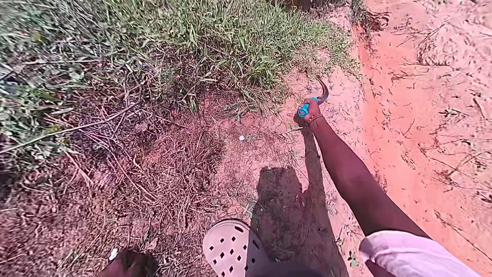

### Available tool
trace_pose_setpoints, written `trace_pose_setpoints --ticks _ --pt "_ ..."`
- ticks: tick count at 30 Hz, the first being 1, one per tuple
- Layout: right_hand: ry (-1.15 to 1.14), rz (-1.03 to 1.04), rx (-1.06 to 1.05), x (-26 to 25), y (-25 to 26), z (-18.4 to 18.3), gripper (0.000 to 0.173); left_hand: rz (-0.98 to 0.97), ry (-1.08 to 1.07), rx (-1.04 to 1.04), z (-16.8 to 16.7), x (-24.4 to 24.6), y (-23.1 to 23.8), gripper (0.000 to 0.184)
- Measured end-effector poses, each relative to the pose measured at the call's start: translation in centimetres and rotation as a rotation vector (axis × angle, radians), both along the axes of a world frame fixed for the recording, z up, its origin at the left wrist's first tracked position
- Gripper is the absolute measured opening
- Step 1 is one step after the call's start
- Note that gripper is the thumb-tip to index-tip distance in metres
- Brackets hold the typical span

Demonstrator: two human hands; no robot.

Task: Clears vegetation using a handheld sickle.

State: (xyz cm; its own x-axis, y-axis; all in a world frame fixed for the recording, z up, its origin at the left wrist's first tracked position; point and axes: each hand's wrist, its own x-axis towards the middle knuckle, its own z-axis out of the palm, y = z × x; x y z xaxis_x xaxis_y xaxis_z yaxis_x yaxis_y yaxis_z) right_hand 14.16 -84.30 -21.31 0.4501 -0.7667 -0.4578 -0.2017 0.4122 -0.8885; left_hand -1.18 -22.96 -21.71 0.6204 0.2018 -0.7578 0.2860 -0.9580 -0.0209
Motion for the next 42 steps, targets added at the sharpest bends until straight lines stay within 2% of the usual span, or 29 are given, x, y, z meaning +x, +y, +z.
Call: trace_pose_setpoints --ticks 3,6,9,12,14,16,18,22,24,26,29,31,32,34,35,37,39,42 --pt "0.087 0.111 0.006 3.7 1.6 -1.5 0.024 0.011 0.012 0.016 0.0 -0.1 0.4 0.053" --pt "0.201 0.222 -0.055 3.3 3.4 -1.1 0.015 0.026 0.008 0.01 -0.6 0.4 0.4 0.051" --pt "0.365 0.286 -0.192 0.0 2.2 -0.4 0.016 0.057 0.006 0.018 -1.1 0.4 0.7 0.049" --pt "0.422 0.314 -0.22 1.0 -0.2 -0.2 0.018 0.069 -0.019 0.014 -1.6 0.4 0.7 0.045" --pt "0.426 0.287 -0.225 2.7 0.6 -1.2 0.025 0.067 -0.027 0.026 -1.4 0.2 0.4 0.044" --pt "0.468 0.298 -0.282 4.1 3.7 -2.2 0.039 0.064 -0.026 0.046 -0.9 0.1 0.4 0.044" --pt "0.542 0.352 -0.376 3.7 5.8 -2.1 0.046 0.056 -0.015 0.031 -0.7 0.0 0.3 0.044" --pt "0.555 0.375 -0.476 -0.3 3.4 -0.7 0.042 0.046 -0.015 -0.037 -0.9 0.2 1.1 0.048" --pt "0.427 0.278 -0.494 -3.6 2.7 0.4 0.04 0.04 0.003 -0.036 -1.1 0.2 1.1 0.05" --pt "0.225 0.126 -0.49 -5.9 3.0 1.8 0.045 0.032 0.011 -0.012 -1.1 0.3 1.1 0.054" --pt "-0.006 -0.254 -0.467 -3.2 2.0 4.5 0.054 0.029 -0.002 -0.013 -1.1 0.8 0.6 0.056" --pt "0.12 -0.366 -0.438 0.4 2.3 4.6 0.072 0.045 -0.01 -0.029 -1.1 0.6 0.7 0.055" --pt "0.254 -0.302 -0.405 2.0 3.0 3.1 0.072 0.053 -0.019 -0.034 -1.4 0.1 1.1 0.052" --pt "0.395 0.024 -0.341 3.7 5.0 -0.6 0.057 0.061 -0.029 -0.04 -1.6 0.1 1.4 0.05" --pt "0.438 0.173 -0.322 3.3 5.8 -1.5 0.052 0.051 -0.028 -0.047 -1.4 0.1 1.2 0.049" --pt "0.454 0.311 -0.327 0.8 6.8 -1.6 0.042 0.048 -0.017 -0.049 -0.8 0.0 0.7 0.048" --pt "0.392 0.371 -0.258 -5.9 8.7 -1.0 0.029 0.055 -0.017 -0.036 -0.8 -0.2 1.1 0.047" --pt "0.317 0.353 -0.211 -16.0 10.1 -0.7 0.032 0.051 -0.012 -0.038 -1.3 0.3 0.9 0.051"
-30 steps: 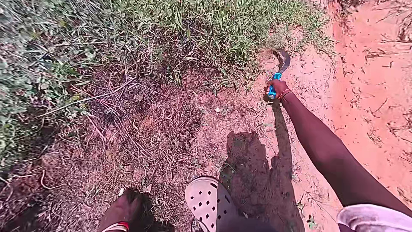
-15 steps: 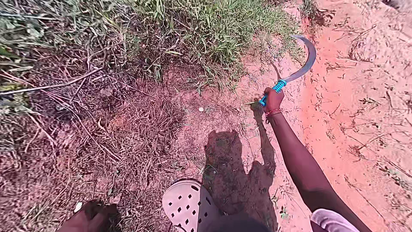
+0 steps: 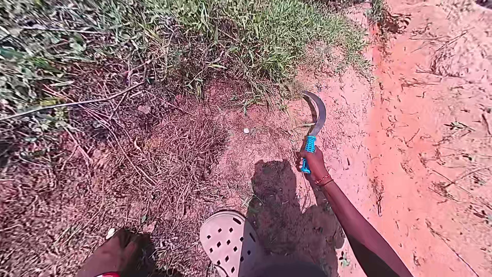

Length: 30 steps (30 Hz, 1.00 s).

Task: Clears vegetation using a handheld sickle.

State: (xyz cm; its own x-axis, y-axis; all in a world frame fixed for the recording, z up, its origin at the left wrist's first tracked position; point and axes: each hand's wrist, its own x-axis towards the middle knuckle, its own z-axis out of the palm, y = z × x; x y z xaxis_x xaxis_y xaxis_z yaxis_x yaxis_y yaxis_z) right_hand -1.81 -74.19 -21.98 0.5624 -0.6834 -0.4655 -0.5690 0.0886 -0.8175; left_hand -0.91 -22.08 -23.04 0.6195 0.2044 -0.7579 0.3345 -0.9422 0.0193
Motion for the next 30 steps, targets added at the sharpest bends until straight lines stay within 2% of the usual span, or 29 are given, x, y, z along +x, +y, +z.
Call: trace_pose_setpoints --ticks 2,4,8,10,12,14,16,18,21,23,25,28,30 --pt "-0.013 -0.029 -0.099 -3.3 0.0 -0.3 0.047 -0.002 -0.001 0.002 -0.2 -0.2 0.3 0.052" --pt "-0.057 -0.098 -0.159 -2.3 -1.4 0.2 0.05 -0.022 -0.004 0.001 -0.3 0.0 0.3 0.052" --pt "-0.217 -0.239 -0.082 8.3 -7.7 -0.1 0.043 -0.026 -0.01 0.027 -0.1 -0.2 0.2 0.047" --pt "-0.171 -0.242 -0.03 13.8 -9.3 -0.1 0.033 -0.035 -0.013 0.03 -0.1 -0.4 0.1 0.047" --pt "-0.065 -0.13 -0.008 16.3 -7.8 0.1 0.023 -0.041 -0.026 0.034 -0.3 -0.7 0.3 0.047" --pt "-0.007 0.029 -0.136 15.3 -4.3 -0.6 0.029 -0.037 -0.035 0.043 -0.3 -0.7 0.5 0.048" --pt "0.11 0.165 -0.293 9.7 -0.5 -0.8 0.045 -0.033 -0.008 0.056 -0.5 -0.8 0.3 0.05" --pt "0.228 0.307 -0.445 3.8 2.2 -1.3 0.054 -0.023 -0.006 0.043 -0.6 0.0 0.1 0.051" --pt "0.292 0.389 -0.577 -1.9 4.1 -1.9 0.055 -0.014 -0.007 0.029 -0.7 -0.1 0.4 0.049" --pt "0.23 0.281 -0.58 -2.0 3.5 -1.4 0.052 -0.032 -0.009 0.025 -0.8 -0.1 0.4 0.048" --pt "0.128 0.129 -0.525 0.9 2.2 -0.2 0.049 -0.035 -0.024 0.025 -0.8 -0.3 0.8 0.048" --pt "-0.072 -0.091 -0.305 6.1 -1.7 0.2 0.052 -0.042 -0.032 0.002 -0.8 -0.6 0.9 0.048" --pt "-0.145 -0.199 -0.115 7.8 -2.4 0.8 0.04 -0.044 -0.045 -0.009 -0.9 -0.9 1.0 0.046"
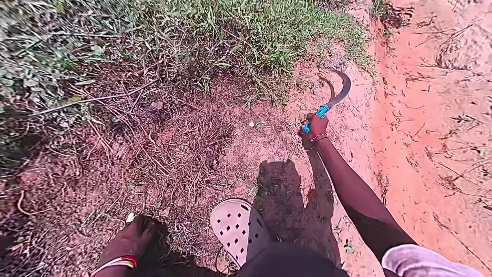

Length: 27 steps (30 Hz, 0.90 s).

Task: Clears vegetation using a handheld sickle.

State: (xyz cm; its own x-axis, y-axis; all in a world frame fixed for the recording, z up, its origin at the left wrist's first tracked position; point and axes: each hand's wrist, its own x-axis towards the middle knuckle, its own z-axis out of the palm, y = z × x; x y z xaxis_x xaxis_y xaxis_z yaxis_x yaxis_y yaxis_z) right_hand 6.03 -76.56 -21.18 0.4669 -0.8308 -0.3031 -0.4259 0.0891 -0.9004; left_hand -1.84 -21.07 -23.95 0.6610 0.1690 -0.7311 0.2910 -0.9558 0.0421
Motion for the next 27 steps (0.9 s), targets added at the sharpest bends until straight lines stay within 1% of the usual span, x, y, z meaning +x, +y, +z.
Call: trace_pose_setpoints --ticks 2,3,4,6,7,9,10,12,14,16,18,21,23,24,26,27 --pt "-0.026 -0.017 0.162 -0.4 2.2 0.9 0.019 -0.003 -0.013 0.011 -0.1 0.2 0.3 0.046" --pt "-0.017 0.038 0.196 -2.2 3.9 0.9 0.016 0.001 -0.009 0.015 -0.1 0.1 0.3 0.046" --pt "0.006 0.122 0.182 -4.8 5.8 0.8 0.022 0.003 -0.002 0.017 0.0 0.0 0.3 0.046" --pt "0.083 0.294 0.049 -10.3 9.4 0.6 0.042 0.004 0.013 0.015 0.1 0.4 -0.1 0.046" --pt "0.136 0.342 -0.032 -12.5 10.9 0.6 0.048 0.004 0.023 0.015 0.2 0.6 -0.2 0.046" --pt "0.24 0.381 -0.157 -15.0 12.8 1.3 0.051 0.007 0.026 0.01 0.0 0.5 -0.3 0.045" --pt "0.248 0.37 -0.201 -15.1 13.0 1.5 0.051 0.005 0.016 0.008 0.1 0.4 -0.2 0.045" --pt "0.185 0.311 -0.281 -14.0 11.5 1.4 0.048 -0.001 -0.011 -0.005 0.0 0.3 -0.1 0.045" --pt "0.088 0.21 -0.208 -12.3 9.2 1.9 0.046 -0.008 -0.032 -0.04 -0.1 0.0 0.3 0.044" --pt "-0.022 0.096 -0.069 -11.6 7.5 2.6 0.037 -0.013 -0.085 -0.084 -0.2 -0.4 1.0 0.043" --pt "-0.063 -0.031 0.009 -12.6 6.3 2.6 0.029 -0.008 -0.078 -0.085 -0.2 -0.5 1.2 0.046" --pt "-0.085 -0.18 0.007 -16.1 5.5 0.8 0.024 0.001 -0.039 -0.066 -0.4 -0.1 1.0 0.045" --pt "0.049 -0.181 -0.071 -19.0 6.5 -0.5 0.029 -0.008 -0.038 -0.066 -0.3 0.0 1.0 0.044" --pt "0.181 -0.128 -0.123 -20.6 7.5 -0.8 0.037 -0.007 -0.035 -0.069 0.0 0.0 0.8 0.044" --pt "0.426 0.077 -0.212 -23.1 10.0 -0.7 0.056 -0.006 -0.038 -0.077 0.4 0.0 0.6 0.044" --pt "0.515 0.216 -0.276 -24.1 11.5 -0.5 0.061 -0.009 -0.043 -0.079 0.5 -0.1 0.5 0.044"
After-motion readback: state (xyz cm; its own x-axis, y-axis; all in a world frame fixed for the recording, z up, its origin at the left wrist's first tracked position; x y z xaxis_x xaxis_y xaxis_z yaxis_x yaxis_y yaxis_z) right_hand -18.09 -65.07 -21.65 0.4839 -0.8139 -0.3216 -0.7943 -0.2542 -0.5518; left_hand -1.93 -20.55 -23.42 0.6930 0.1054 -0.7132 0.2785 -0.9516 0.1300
